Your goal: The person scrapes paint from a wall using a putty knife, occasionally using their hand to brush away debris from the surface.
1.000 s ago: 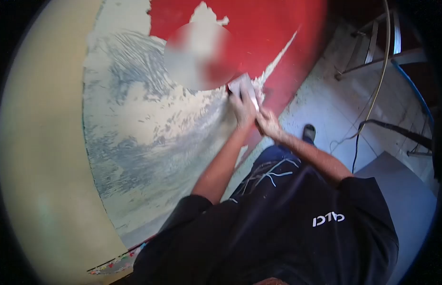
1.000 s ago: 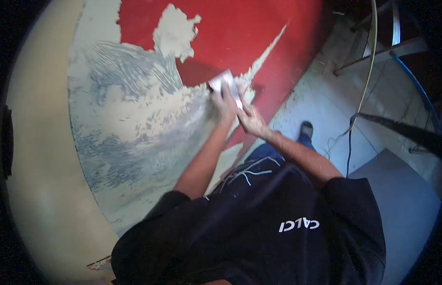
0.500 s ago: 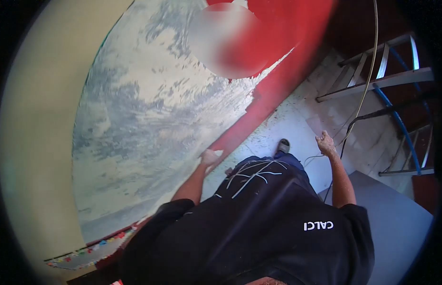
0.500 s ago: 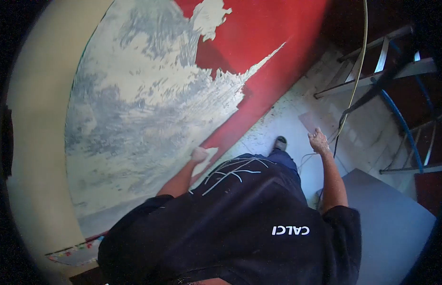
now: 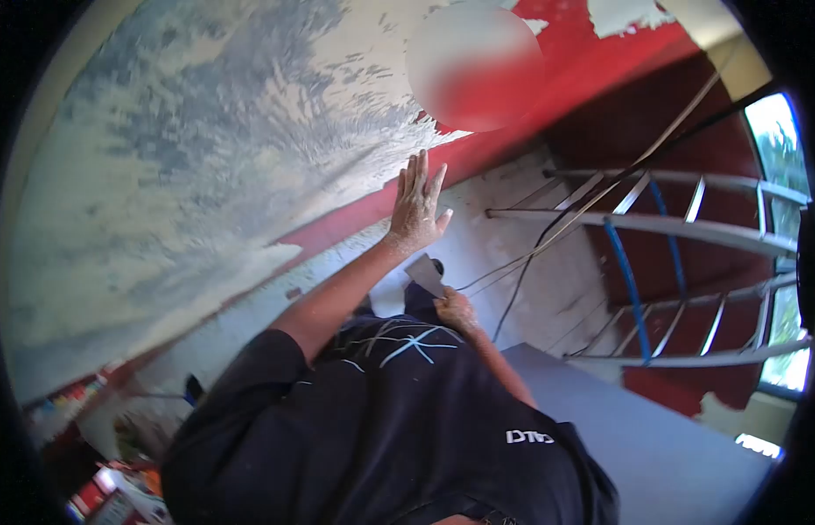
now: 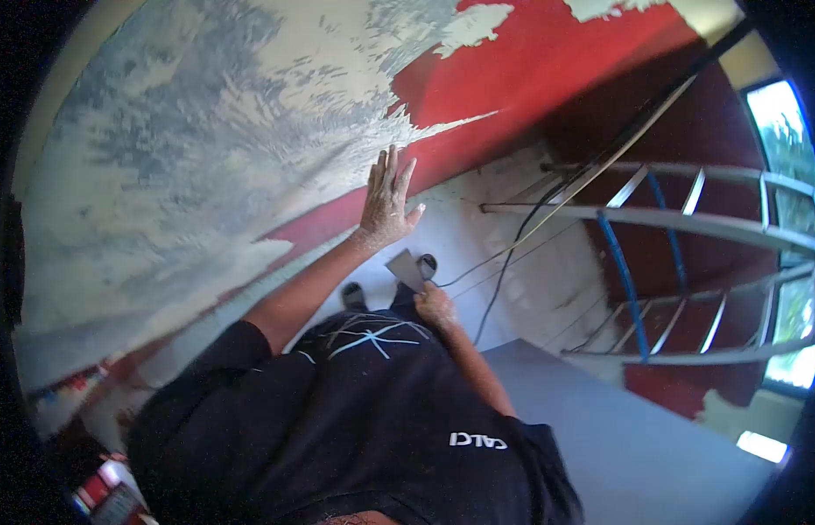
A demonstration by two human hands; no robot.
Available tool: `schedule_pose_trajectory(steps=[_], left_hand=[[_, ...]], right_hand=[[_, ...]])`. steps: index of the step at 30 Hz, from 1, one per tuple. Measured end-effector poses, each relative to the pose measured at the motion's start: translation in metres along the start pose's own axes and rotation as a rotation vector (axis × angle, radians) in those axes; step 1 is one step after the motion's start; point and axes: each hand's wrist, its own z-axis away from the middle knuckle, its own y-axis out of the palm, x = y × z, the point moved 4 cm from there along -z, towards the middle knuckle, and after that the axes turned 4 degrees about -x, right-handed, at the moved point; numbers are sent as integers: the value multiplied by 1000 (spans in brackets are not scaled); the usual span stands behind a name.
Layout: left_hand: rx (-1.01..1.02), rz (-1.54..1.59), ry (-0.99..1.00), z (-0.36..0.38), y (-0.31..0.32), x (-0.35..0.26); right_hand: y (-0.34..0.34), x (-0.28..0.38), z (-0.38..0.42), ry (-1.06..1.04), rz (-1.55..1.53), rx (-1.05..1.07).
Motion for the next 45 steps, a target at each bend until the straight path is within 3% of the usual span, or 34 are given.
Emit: schedule_pose_trajectory(steps=[6,11,13,15,16,19,23,25,26,27,29,30,32,33,35,36,39,40,45], left_hand=[[-44,-265,-41,-32,4,17],[-96,-447,-162,-66,62,19],[-170,-204,-134,-74,95,15],[246,32,50,-89,153,23],[121,-52,165,-89,141,-2],[-255,-74,-6,-94,103,-36],[-457,-292,-208,-92,63,-30],[-325,-366,-226,-88,63,-22],[-285,-347,-179,-82,68,-18],[-244,-330,-127,-77,73,-11],[-148,-36,-303,-57,98,7],[-66,234,-486,-42,111,18],[-190,520,-772,-15,116,15],[-176,652,-810,-13,110,11],[-121,918,-901,-10,96,-2],[-133,900,-793,-14,85,-1],[-182,859,-858,-25,69,30],[-294,702,-898,-26,68,46],[-303,455,-774,-42,38,65]], right_hand=[[-6,-37,-64,-140,-97,-34],[-42,-70,-92,-229,-47,93],[-58,-93,-109,-178,21,81],[-76,-123,-126,-185,-109,65],[-81,-141,-136,-196,-255,69],[-121,-163,-135,-134,-473,120],[-151,-150,-123,-72,-561,157],[-149,-151,-133,-89,-562,157],[-144,-145,-136,-134,-698,194],[-144,-137,-137,-308,-627,92],[-154,-93,-119,-644,-494,-120],[-156,-76,-117,-565,-585,-4],[-159,-32,-111,-354,-1061,287],[-160,-8,-106,-235,-1301,434],[-173,39,-93,-344,-1275,525],[-173,58,-90,-373,-1209,488],[-149,99,-100,-411,-1240,426],[-148,116,-97,-414,-1268,409],[-102,145,-103,-435,-1356,384]])
